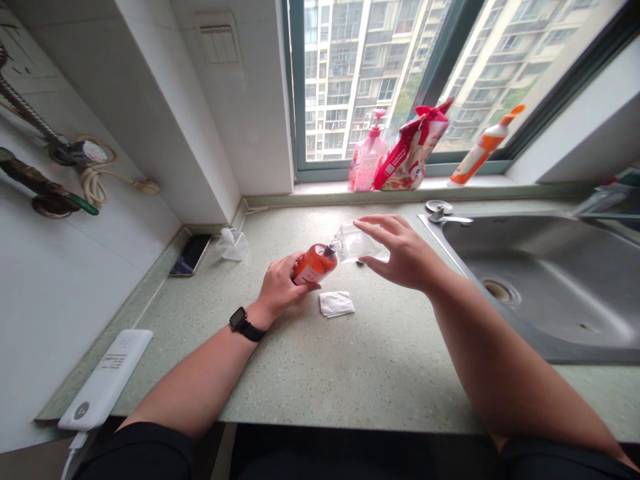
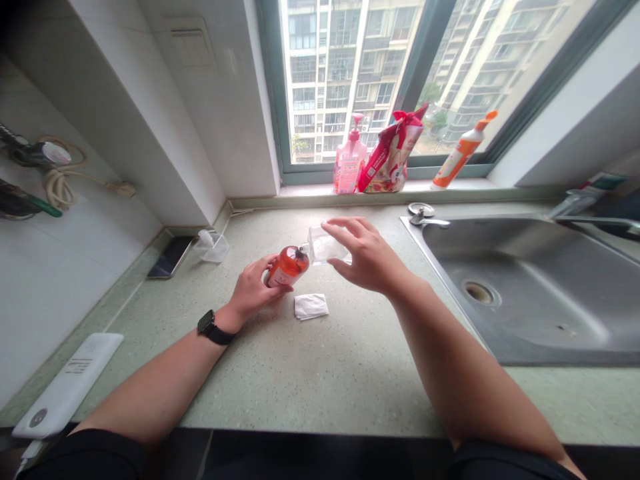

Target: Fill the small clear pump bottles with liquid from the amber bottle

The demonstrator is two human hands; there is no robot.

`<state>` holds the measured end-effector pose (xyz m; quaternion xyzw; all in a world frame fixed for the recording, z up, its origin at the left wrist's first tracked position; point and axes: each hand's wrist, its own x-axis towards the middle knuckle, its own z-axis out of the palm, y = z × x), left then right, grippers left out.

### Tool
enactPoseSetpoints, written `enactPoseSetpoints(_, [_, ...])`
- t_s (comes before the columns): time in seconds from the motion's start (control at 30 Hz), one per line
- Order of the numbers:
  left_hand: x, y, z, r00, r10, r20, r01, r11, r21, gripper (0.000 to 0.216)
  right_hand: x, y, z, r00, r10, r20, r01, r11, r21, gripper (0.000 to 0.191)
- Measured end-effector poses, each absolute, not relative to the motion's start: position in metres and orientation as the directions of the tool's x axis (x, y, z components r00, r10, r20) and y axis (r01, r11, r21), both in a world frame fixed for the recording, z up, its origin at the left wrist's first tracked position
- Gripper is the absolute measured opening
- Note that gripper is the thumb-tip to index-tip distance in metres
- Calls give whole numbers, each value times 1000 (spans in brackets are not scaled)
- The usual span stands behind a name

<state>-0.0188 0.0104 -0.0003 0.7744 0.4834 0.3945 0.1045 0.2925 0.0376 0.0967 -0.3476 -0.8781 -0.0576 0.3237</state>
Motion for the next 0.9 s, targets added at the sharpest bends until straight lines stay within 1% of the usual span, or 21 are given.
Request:
enactPoseSetpoints(0.2, [-18, 10, 1, 218, 839, 499, 668, -501, 550, 83, 292, 37, 97, -550, 567, 614, 645, 755, -120, 69])
enactPoseSetpoints(0.37, [-18, 9, 2, 220, 843, 490, 664, -497, 558, 82, 291, 36, 98, -553, 555, 621, 641, 760, -108, 67])
enactPoseSetpoints(0.63, [-18, 9, 3, 224, 849, 479, 658, -494, 569, 81, 290, 34, 100, -538, 579, 612, 644, 751, -144, 70])
enactPoseSetpoints(0.9, [-18, 8, 4, 229, 840, 491, 659, -505, 557, 80, 289, 33, 102, -533, 582, 614, 635, 755, -164, 63])
